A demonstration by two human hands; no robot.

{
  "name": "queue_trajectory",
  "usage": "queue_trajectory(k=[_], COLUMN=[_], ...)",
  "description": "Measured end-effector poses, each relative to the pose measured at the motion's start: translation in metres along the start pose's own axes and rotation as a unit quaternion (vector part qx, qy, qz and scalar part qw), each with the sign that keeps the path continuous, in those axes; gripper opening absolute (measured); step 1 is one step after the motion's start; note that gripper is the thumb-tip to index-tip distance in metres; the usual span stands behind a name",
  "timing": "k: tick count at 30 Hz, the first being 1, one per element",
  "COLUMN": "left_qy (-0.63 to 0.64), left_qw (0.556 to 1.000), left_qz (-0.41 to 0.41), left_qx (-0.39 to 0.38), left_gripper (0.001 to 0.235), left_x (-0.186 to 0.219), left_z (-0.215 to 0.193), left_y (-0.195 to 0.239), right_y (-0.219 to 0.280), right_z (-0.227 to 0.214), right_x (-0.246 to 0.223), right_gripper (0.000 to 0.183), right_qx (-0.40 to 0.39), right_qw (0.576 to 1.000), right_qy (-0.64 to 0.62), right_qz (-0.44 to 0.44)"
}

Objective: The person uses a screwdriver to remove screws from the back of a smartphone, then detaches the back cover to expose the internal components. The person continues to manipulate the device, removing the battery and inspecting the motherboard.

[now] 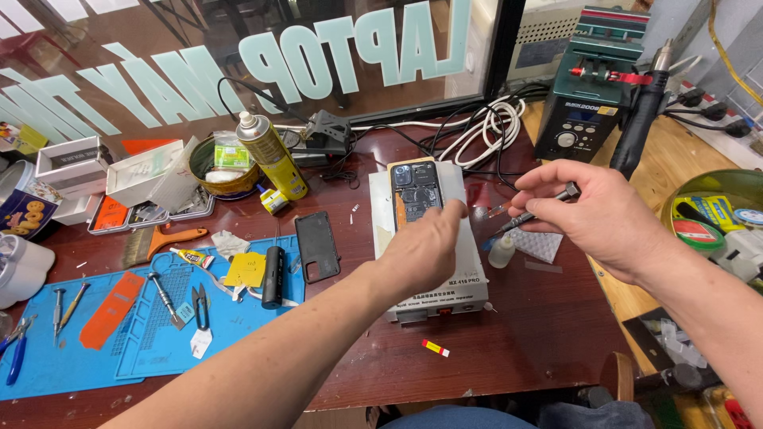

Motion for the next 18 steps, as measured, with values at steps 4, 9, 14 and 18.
queue_trajectory(k=[4, 9, 14, 18], left_qy=[0.194, 0.346, 0.331, 0.217], left_qw=[0.943, 0.805, 0.822, 0.881], left_qz=[-0.264, -0.469, -0.457, -0.410], left_qx=[0.063, 0.110, 0.082, 0.095], left_gripper=[0.042, 0.046, 0.045, 0.039], left_x=[-0.063, -0.151, -0.183, -0.194], left_z=[-0.003, -0.008, 0.024, 0.038], left_y=[-0.010, 0.003, -0.007, -0.023], right_y=[0.007, 0.012, 0.011, 0.008], right_z=[0.018, 0.047, 0.054, 0.050], right_x=[-0.004, -0.014, -0.021, -0.023], right_gripper=[0.021, 0.017, 0.020, 0.021], right_qx=[-0.008, -0.032, -0.040, -0.045], right_qw=[1.000, 0.999, 0.997, 0.996], right_qy=[-0.020, -0.007, 0.054, 0.061], right_qz=[-0.018, -0.023, -0.034, -0.043])
Point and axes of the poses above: each hand's wrist, its own y-axis away from the middle knuckle, its own z-axis out of the palm, x = y × z, the point moved 4 cm from there along -y, towards the middle knuckle, and after that the axes turned 12 degrees about x, right-handed, at the moved point
